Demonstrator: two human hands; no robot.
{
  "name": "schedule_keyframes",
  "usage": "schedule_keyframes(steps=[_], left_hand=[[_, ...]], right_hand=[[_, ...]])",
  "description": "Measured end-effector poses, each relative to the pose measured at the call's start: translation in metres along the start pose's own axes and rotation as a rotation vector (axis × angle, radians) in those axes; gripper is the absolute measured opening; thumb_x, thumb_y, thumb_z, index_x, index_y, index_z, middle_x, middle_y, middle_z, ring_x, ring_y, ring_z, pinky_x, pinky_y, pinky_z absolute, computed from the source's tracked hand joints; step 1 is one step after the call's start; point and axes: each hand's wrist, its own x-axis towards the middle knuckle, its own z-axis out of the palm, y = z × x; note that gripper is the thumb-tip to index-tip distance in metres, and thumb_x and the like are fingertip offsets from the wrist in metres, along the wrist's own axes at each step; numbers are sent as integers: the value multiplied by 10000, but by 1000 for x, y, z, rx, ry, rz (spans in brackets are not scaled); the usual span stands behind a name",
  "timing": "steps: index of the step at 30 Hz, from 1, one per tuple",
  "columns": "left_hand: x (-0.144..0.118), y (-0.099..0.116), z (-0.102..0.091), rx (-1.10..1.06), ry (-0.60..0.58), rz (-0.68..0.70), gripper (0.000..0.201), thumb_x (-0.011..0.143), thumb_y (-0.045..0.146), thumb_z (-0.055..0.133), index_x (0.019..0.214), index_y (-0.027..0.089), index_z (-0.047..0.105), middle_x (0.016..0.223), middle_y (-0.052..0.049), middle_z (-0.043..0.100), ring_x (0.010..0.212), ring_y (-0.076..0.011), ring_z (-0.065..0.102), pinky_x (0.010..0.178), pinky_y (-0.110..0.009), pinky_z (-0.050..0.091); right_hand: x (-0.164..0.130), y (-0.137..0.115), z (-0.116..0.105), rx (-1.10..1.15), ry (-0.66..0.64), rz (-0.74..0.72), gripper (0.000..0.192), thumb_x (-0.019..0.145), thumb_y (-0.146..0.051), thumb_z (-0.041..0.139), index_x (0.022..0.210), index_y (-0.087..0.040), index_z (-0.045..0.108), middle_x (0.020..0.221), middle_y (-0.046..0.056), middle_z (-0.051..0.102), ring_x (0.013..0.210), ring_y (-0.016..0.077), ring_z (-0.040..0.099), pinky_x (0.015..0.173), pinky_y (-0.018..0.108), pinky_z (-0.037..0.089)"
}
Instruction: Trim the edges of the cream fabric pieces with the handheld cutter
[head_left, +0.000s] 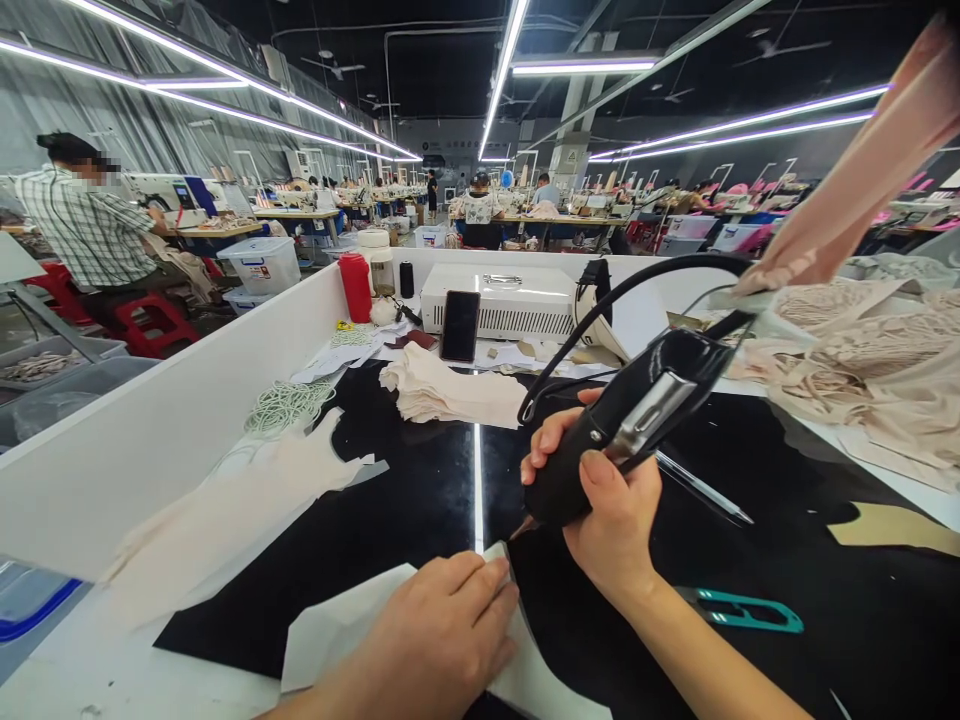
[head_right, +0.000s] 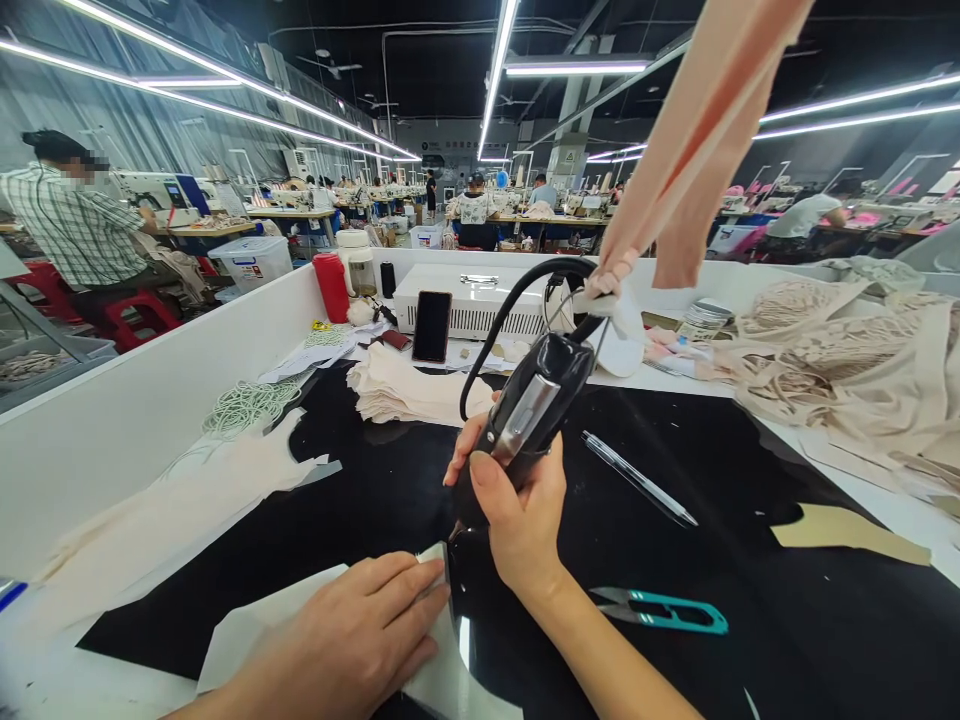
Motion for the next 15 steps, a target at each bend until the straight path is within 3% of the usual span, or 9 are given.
schedule_keyframes(steps=[8,15], left_hand=[[-1,3,12,30,47,14,263,1114,239,523,1210,78,707,1195,-103,776,1008,-208,721,853,-304,596],[-1,3,10,90,24,42,263,1111,244,551,1224,66,709,1207,-104,774,1026,-202,716,917,-298,561]], right_hand=[[-3,-2,3,24,-16,10,378,881,-426,817,1148,-283,590,821,-31,657,646,155,616,536,286,560],[-3,0,5,30,15,11,415,850,-455,846,1139,-279,606,800,-29,641,667,149,592,537,271,561]])
